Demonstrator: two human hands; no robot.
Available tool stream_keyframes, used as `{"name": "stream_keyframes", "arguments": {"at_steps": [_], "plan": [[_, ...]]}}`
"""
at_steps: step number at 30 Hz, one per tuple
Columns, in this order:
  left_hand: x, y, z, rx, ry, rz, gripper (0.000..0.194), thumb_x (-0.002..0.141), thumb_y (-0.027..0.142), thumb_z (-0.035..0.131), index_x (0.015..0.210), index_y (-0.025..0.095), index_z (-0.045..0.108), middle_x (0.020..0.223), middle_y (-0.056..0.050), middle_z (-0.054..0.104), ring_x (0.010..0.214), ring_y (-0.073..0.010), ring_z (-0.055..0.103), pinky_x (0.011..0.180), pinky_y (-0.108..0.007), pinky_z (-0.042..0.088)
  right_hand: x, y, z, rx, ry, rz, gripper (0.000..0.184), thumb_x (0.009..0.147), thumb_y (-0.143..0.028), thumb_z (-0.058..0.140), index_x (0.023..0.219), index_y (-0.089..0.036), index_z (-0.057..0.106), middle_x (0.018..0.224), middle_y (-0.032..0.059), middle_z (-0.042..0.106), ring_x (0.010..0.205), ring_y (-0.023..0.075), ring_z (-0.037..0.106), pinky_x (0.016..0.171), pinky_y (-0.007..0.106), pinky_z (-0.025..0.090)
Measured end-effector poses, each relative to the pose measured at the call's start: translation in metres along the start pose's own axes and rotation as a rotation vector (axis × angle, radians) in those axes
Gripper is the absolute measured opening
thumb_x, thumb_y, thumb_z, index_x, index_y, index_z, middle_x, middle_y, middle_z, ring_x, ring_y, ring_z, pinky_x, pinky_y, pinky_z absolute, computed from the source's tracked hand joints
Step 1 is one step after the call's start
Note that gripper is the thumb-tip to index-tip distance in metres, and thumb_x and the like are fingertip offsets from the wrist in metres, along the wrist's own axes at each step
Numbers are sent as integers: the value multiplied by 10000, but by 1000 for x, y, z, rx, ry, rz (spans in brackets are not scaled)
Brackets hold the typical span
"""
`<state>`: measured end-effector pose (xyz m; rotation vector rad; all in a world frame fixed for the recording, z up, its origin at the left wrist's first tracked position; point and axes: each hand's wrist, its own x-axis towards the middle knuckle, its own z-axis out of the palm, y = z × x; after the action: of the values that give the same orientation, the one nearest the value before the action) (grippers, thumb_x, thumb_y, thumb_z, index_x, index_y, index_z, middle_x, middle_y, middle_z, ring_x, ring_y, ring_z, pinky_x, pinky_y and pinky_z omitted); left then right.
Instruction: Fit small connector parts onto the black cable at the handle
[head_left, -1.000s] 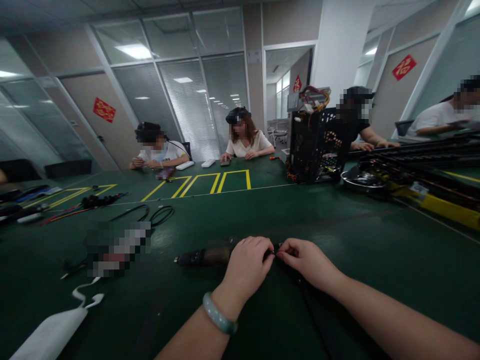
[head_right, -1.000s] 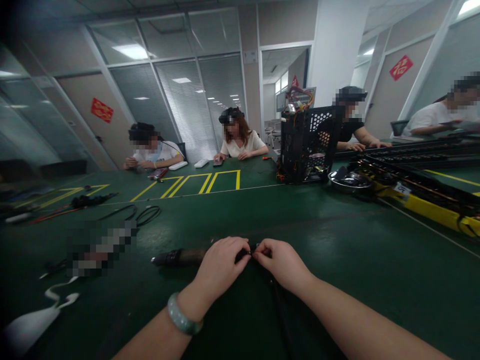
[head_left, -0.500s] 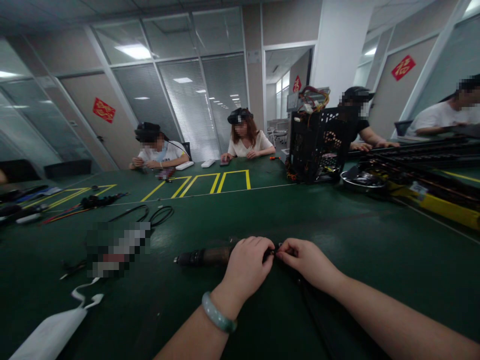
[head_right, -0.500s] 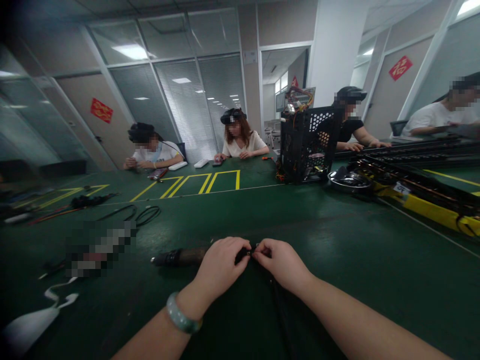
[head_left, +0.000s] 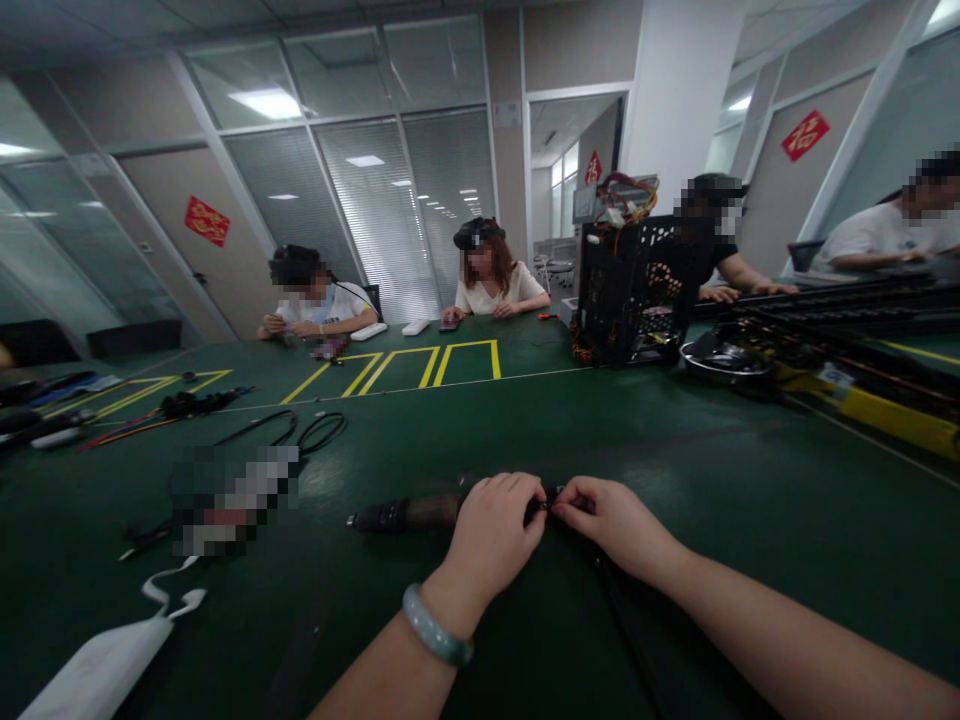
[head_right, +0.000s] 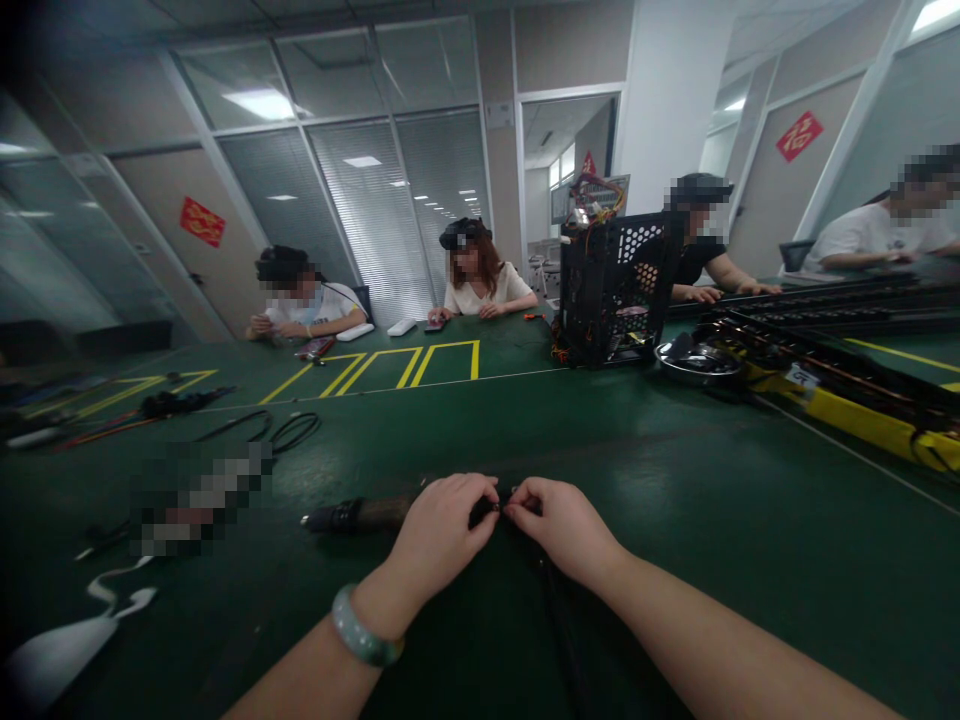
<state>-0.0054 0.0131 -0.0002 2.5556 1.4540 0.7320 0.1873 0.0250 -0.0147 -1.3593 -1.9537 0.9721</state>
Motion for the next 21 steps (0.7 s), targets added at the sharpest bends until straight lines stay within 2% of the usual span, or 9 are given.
{"name": "stream_keyframes", "arguments": {"at_steps": [7, 11, 16, 21], "plan": [[1, -1, 1, -8, -1, 33, 118, 848, 157, 576, 932, 238, 592, 1088, 3, 629, 1034, -208, 562, 901, -390, 436, 1, 1, 1, -25, 18, -8, 134, 880, -308, 585, 857, -217, 680, 800, -16, 693, 720, 155, 622, 608, 233, 415], [1, -1, 2, -5, 14, -1, 192, 823, 170, 615, 994, 248, 578, 1066, 7, 631, 999, -210, 572, 886, -389, 436, 2, 3, 2, -15, 16, -15, 136, 880, -315, 587, 851, -216, 676, 794, -24, 690, 722, 150, 622, 606, 227, 414], [1, 0, 1, -5, 6, 2, 101, 841, 207, 608, 929, 239, 570, 1039, 11, 635, 985, -205, 572, 882, -383, 428, 2, 5, 3, 3, 9, -18, 132, 878, -312, 590, 852, -212, 673, 776, -24, 689, 699, 146, 623, 592, 221, 416], [2, -2, 1, -2, -13, 26, 133, 847, 160, 583, 939, 256, 579, 1045, 24, 635, 981, -196, 570, 865, -379, 428, 1, 3, 2, 8, 12, -25, 130, 879, -305, 589, 860, -213, 680, 803, -15, 696, 732, 154, 634, 617, 226, 424]]}}
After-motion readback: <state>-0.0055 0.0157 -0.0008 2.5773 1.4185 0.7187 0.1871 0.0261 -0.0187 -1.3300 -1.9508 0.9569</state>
